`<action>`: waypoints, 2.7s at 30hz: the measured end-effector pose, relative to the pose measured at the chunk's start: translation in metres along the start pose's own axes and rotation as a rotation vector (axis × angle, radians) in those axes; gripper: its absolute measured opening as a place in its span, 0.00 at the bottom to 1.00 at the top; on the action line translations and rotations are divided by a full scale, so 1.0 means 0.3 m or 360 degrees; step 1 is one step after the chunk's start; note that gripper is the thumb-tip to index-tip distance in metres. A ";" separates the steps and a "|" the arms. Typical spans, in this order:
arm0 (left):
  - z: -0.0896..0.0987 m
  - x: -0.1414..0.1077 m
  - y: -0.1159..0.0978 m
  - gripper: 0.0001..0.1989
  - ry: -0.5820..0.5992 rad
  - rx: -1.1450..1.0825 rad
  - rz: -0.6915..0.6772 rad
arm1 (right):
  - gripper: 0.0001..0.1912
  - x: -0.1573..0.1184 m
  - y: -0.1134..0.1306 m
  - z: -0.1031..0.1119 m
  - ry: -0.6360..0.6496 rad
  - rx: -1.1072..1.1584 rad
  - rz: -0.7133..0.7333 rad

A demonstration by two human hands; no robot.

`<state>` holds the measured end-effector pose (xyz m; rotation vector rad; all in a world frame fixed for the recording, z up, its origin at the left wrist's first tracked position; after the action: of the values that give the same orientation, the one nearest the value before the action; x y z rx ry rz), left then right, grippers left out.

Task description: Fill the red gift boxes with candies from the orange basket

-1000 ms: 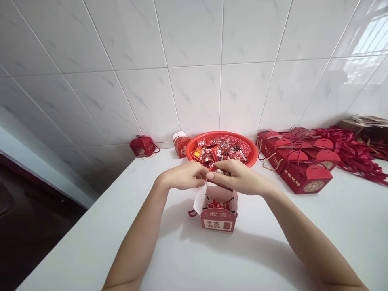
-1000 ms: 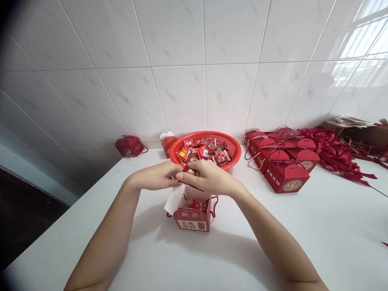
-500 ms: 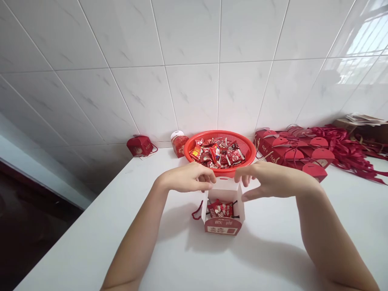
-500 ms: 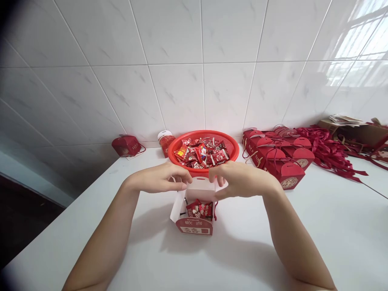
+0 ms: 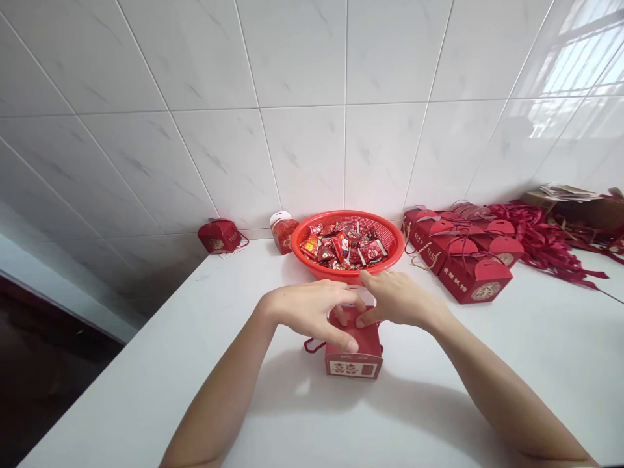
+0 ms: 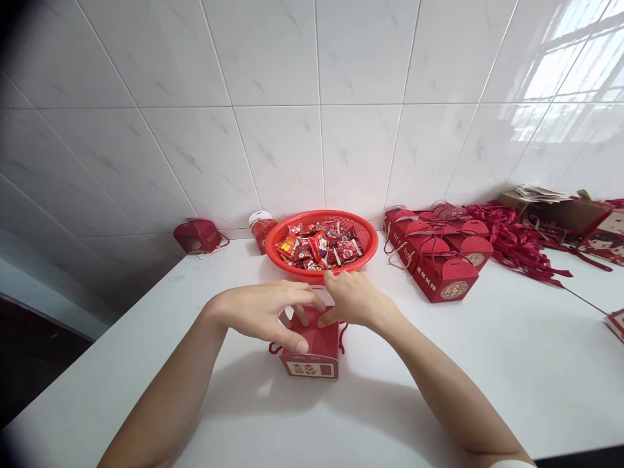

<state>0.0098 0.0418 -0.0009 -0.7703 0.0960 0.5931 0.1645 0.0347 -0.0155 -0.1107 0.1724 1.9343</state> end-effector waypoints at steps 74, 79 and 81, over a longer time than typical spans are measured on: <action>0.013 -0.053 -0.094 0.12 -0.1215 -0.0822 -0.0666 | 0.08 -0.087 -0.046 0.093 -0.0872 0.1101 0.0362; 0.050 -0.036 -0.047 0.21 -0.1390 -0.0467 -0.0563 | 0.08 -0.134 -0.102 0.150 -0.1308 0.1266 0.0295; 0.076 -0.004 0.014 0.24 -0.1426 -0.0414 -0.0489 | 0.07 -0.176 -0.160 0.183 -0.1594 0.1399 0.0201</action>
<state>0.0035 0.0591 0.0132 -0.6895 -0.9226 0.6146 0.2287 0.0129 0.0438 1.4317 0.3308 1.6577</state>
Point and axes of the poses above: each hand's wrist, its own x-axis towards the middle knuckle, its own z-axis out of the back of the hand, y = z × x, the point moved 3 cm from there along x, towards the middle knuckle, and after that the axes turned 3 degrees about -x, right-handed, at the moved point
